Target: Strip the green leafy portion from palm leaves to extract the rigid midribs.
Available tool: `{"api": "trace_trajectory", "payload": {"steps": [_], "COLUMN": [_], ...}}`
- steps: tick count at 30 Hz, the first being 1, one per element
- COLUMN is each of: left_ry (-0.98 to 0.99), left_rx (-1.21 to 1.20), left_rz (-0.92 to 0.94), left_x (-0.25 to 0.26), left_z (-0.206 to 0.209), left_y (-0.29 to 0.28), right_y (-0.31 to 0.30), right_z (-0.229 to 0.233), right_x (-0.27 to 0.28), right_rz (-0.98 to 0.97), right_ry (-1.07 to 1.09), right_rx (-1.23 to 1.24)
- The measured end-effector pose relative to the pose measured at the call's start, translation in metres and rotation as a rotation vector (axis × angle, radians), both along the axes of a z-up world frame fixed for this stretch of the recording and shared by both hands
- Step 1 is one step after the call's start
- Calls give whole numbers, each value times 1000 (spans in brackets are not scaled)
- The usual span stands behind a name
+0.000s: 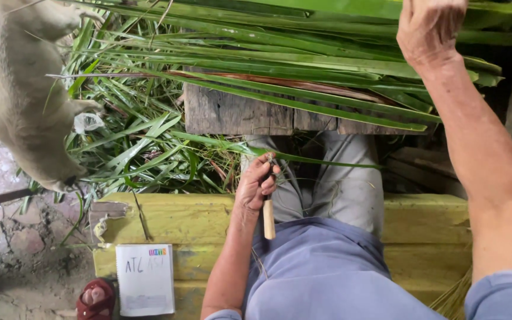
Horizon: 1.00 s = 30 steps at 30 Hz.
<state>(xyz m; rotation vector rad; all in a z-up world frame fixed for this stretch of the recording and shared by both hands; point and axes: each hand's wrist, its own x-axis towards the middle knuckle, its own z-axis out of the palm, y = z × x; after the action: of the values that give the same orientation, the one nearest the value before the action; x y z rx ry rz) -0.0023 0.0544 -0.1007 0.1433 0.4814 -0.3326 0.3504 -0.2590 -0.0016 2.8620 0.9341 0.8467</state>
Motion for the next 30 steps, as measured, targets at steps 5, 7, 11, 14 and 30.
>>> {"api": "trace_trajectory", "payload": {"steps": [5, 7, 11, 14, 30], "left_ry": [0, 8, 99, -114, -229], "left_rx": [27, 48, 209, 335, 424], "left_rz": [-7, -5, 22, 6, 92], "left_x": [1, 1, 9, 12, 32], "left_z": [2, -2, 39, 53, 84], "left_y": [-3, -3, -19, -32, -17], "right_y": [-13, -1, 22, 20, 26], "right_z": [7, 38, 64, 46, 57], "right_x": [-27, -40, -106, -158, -230], "right_rz": [-67, -112, -155, -90, 36], "right_ry": [346, 954, 1219, 1352, 1893], "right_rx": [34, 204, 162, 485, 758]}}
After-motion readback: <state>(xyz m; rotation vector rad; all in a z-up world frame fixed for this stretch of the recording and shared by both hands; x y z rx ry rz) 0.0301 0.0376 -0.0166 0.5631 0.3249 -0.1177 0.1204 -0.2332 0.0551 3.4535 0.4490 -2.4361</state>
